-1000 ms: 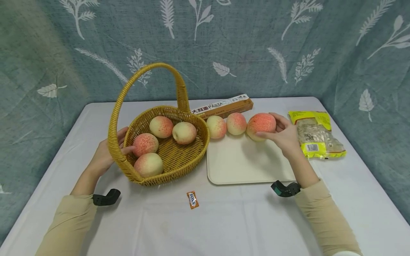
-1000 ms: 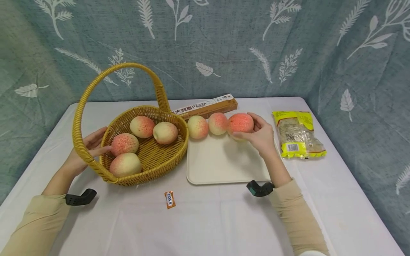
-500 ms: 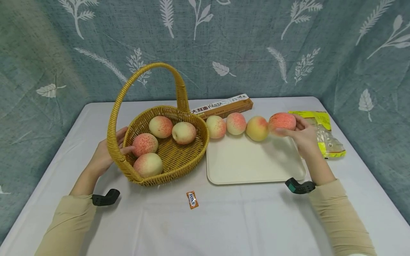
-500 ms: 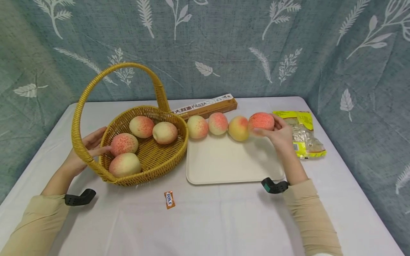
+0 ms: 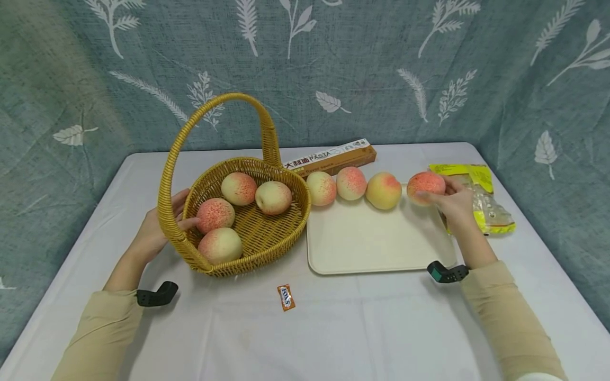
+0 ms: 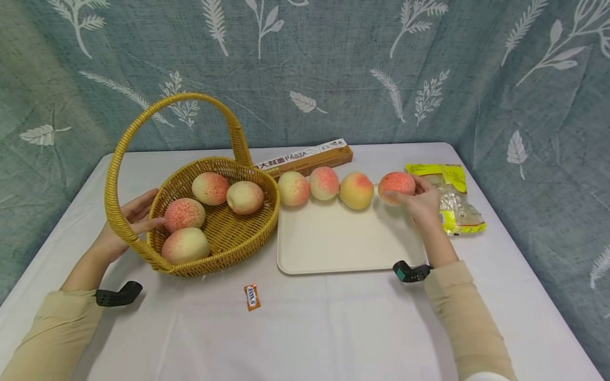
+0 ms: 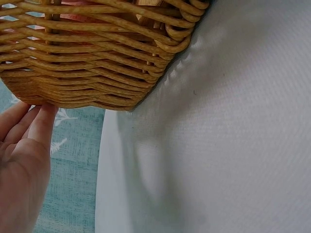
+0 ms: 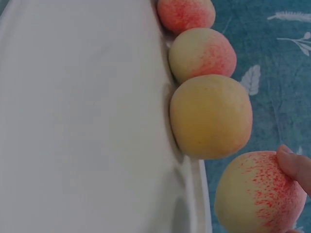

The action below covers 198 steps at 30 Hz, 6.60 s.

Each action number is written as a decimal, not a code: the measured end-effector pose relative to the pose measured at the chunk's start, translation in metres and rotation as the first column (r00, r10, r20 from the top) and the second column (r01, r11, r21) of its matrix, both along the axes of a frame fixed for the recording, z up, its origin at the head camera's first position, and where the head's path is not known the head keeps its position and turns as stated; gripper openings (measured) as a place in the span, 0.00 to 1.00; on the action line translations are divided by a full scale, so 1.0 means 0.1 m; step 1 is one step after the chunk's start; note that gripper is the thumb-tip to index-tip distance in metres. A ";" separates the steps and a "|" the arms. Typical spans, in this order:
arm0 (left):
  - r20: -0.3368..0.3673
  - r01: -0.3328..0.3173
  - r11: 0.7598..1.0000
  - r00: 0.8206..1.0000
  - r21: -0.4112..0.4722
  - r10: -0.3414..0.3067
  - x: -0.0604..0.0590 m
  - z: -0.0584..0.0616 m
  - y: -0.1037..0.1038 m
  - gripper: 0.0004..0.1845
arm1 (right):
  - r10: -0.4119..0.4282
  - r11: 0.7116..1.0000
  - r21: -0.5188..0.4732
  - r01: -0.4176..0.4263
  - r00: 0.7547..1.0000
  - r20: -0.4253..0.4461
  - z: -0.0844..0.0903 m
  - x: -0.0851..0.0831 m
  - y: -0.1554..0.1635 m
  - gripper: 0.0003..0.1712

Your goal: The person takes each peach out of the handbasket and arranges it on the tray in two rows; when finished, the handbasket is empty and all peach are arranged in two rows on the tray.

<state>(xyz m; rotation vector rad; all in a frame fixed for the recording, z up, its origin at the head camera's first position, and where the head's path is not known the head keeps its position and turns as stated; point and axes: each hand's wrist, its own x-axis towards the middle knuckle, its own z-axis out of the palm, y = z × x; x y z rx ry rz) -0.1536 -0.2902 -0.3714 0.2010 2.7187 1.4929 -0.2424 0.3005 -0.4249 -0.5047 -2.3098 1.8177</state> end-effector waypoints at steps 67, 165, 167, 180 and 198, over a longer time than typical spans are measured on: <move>0.037 -0.025 1.000 0.999 0.016 0.025 -0.02 -0.01 0.00 0.41 | 0.393 0.835 0.445 -0.323 0.917 -0.073 1.14 0.21 -0.99 0.47; 0.040 -0.021 1.000 0.999 0.007 0.021 0.00 0.03 0.01 0.42 | 0.912 0.024 0.615 -0.788 0.269 0.309 0.92 0.57 -3.62 0.34; 0.028 -0.014 1.000 1.000 0.006 0.013 0.00 0.03 0.01 0.41 | 0.919 0.090 0.584 -0.807 0.294 0.264 0.91 0.55 -3.58 0.36; 0.027 -0.018 1.000 0.999 -0.007 0.018 0.00 0.03 0.01 0.42 | 0.860 0.499 0.292 -0.816 0.508 -0.053 0.92 0.46 -3.21 0.37; 0.013 -0.017 1.000 1.000 -0.011 0.017 0.02 0.05 0.03 0.42 | 0.721 0.687 0.058 -0.724 0.669 -0.181 1.26 0.64 -2.79 0.38</move>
